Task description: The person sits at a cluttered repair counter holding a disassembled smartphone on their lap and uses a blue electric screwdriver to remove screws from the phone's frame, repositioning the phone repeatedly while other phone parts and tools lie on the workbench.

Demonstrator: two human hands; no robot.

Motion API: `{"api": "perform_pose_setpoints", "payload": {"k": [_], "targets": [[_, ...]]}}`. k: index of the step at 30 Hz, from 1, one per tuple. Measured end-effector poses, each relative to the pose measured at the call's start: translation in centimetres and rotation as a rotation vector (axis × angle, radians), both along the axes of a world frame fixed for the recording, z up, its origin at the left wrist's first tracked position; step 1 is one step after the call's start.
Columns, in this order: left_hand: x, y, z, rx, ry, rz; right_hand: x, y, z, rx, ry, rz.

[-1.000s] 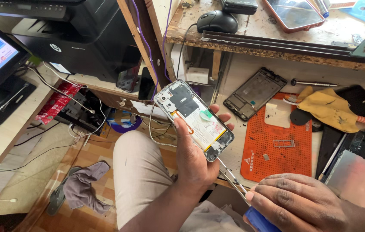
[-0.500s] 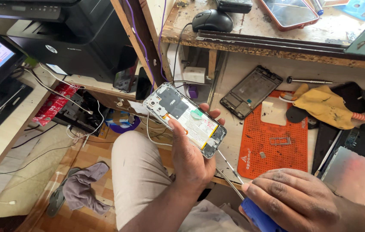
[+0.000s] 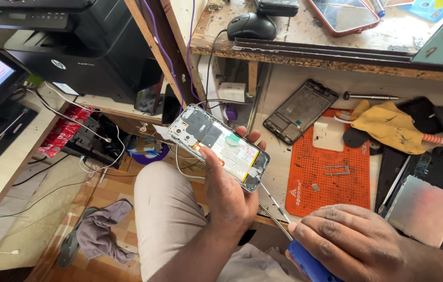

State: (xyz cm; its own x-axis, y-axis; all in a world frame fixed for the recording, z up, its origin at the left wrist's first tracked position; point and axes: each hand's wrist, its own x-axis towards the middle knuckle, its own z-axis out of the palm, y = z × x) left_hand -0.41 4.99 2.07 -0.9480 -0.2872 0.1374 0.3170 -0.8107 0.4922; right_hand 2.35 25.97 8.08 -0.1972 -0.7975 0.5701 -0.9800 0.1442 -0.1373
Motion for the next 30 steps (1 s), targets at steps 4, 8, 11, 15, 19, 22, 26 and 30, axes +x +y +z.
{"api": "perform_pose_setpoints", "payload": {"k": [4, 8, 11, 15, 19, 22, 26, 30], "targets": [[0.0, 0.01, 0.08, -0.001, -0.006, 0.007, -0.02, -0.07, -0.17, -0.003, 0.007, -0.009], [-0.12, 0.21, 0.07, 0.016, -0.021, 0.002, -0.02, 0.33, -0.06, 0.028, 0.05, 0.008], [-0.19, 0.28, 0.05, 0.02, -0.009, 0.007, -0.01, 0.36, -0.1, 0.011, -0.003, 0.005], [-0.17, 0.21, 0.07, 0.02, -0.027, 0.012, 0.09, 0.13, -0.29, -0.003, -0.015, 0.0], [-0.34, 0.29, 0.13, 0.016, -0.037, 0.021, 0.02, 0.13, -0.37, 0.001, 0.023, -0.01], [-0.38, 0.31, 0.13, 0.004, -0.034, 0.032, -0.08, 0.17, -0.33, 0.032, 0.027, -0.01], [-0.37, 0.29, 0.15, -0.008, -0.031, 0.016, -0.09, 0.29, -0.06, 0.094, 0.01, -0.01], [-0.34, 0.03, 0.23, 0.04, -0.015, -0.02, -0.32, 0.22, 0.18, 0.054, -0.079, 0.01]]}}
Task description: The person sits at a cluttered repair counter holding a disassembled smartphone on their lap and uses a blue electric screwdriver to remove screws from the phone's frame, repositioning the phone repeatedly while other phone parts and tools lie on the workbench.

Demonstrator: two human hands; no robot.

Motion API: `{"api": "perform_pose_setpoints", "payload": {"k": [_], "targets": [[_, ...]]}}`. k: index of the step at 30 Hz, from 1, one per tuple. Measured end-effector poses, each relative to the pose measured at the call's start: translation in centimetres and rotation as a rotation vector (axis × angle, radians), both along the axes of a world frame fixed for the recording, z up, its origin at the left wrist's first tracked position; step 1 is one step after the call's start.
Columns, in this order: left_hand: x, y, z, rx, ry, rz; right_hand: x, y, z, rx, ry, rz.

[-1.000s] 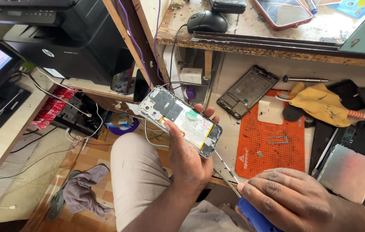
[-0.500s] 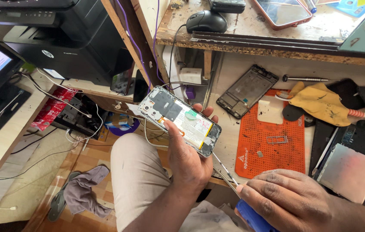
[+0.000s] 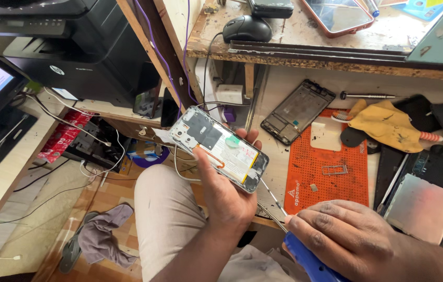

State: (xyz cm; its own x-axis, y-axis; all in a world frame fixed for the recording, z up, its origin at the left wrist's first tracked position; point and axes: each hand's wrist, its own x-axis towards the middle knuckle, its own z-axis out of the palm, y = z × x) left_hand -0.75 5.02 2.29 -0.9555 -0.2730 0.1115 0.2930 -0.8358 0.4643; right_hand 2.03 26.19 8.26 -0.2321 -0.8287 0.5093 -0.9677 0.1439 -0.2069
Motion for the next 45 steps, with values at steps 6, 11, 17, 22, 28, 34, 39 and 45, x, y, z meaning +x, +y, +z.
{"api": "perform_pose_setpoints", "payload": {"k": [6, 11, 17, 22, 28, 34, 39, 45], "targets": [[0.0, -0.5, 0.1, 0.118, 0.03, -0.072, -0.6, 0.2, 0.2, 0.016, 0.074, -0.042], [0.3, -0.5, 0.8, 0.169, 0.01, -0.169, -0.6, 0.6, 0.2, -0.011, 0.042, -0.125], [0.6, -0.1, 1.7, 0.177, 0.01, -0.186, -0.8, 1.0, 0.3, 0.009, 0.095, -0.137], [0.4, 0.0, 1.6, 0.194, 0.02, -0.185, -0.9, 0.9, 0.4, 0.001, 0.149, -0.125], [0.3, -0.4, 1.6, 0.245, -0.037, -0.195, -1.0, 0.5, 0.8, -0.009, 0.166, -0.108], [0.0, -0.5, 1.6, 0.276, -0.079, -0.194, -0.9, 0.5, 0.6, -0.005, 0.163, -0.125], [0.0, -0.6, 1.7, 0.281, -0.105, -0.2, -0.9, 0.5, 0.4, -0.015, 0.153, -0.136], [0.0, -0.7, 1.8, 0.29, -0.093, -0.226, -1.0, 0.6, 0.5, -0.022, 0.163, -0.157]]}}
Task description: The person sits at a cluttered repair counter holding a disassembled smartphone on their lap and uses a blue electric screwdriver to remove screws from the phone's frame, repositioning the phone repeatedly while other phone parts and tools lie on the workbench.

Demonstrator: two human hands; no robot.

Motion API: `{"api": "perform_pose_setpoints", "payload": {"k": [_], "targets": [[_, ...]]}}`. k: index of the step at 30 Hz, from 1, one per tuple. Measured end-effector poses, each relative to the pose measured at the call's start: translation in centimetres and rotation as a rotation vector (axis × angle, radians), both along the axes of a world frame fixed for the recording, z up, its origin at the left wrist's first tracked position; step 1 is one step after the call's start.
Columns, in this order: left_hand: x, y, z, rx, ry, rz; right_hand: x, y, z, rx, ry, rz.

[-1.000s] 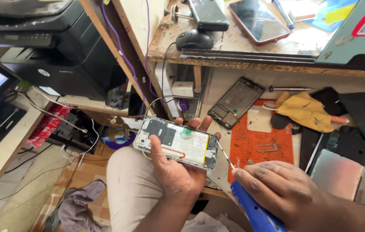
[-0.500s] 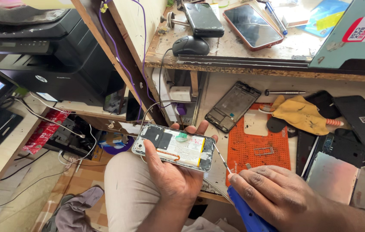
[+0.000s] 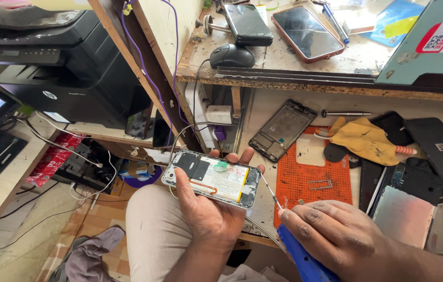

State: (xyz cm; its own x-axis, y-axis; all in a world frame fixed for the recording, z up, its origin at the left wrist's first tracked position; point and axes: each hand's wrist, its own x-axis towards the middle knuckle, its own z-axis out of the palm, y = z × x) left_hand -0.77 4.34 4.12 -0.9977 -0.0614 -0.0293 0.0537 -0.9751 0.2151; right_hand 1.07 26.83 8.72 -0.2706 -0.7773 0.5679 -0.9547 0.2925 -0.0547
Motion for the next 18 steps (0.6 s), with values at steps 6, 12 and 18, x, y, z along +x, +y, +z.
{"api": "perform_pose_setpoints", "payload": {"k": [6, 12, 18], "targets": [[-0.1, -0.2, 0.1, 0.021, 0.019, -0.011, 0.0, 0.0, 0.1, -0.045, -0.003, 0.008], [-0.2, -0.5, 0.1, 0.055, 0.064, -0.044, -0.4, 0.5, 0.1, -0.044, -0.032, 0.009], [0.2, -0.9, 0.2, 0.048, 0.075, -0.089, -1.1, 0.6, 0.9, -0.078, -0.169, 0.049]]}}
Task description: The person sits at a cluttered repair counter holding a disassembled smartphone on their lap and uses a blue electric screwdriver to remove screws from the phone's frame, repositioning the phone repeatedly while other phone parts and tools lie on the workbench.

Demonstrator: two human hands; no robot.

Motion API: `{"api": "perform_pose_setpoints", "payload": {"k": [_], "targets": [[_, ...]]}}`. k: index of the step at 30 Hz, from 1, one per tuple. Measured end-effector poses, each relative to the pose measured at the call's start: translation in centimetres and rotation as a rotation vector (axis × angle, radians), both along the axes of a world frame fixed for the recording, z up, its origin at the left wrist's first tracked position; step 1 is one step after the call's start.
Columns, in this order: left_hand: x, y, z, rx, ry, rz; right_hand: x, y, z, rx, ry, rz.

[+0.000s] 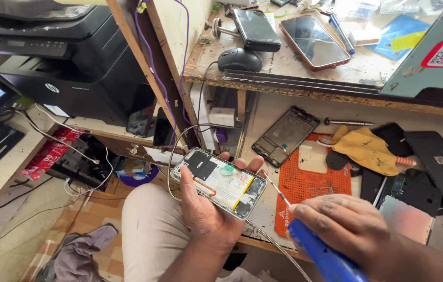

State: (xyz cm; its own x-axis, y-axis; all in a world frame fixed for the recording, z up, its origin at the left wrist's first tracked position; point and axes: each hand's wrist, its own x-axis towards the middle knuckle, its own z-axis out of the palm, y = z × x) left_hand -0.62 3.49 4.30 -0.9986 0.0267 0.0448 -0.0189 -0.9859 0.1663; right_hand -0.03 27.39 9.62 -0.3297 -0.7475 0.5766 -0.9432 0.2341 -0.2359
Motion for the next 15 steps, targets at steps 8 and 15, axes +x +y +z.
{"api": "perform_pose_setpoints", "payload": {"k": [8, 15], "targets": [[-0.3, -0.4, -0.3, 0.069, -0.015, -0.002, 0.7, -0.7, 0.4, -0.061, 0.041, -0.09], [-0.4, -0.5, -0.7, 0.094, -0.007, -0.012, 0.6, -1.2, 0.2, -0.105, -0.047, -0.056]]}}
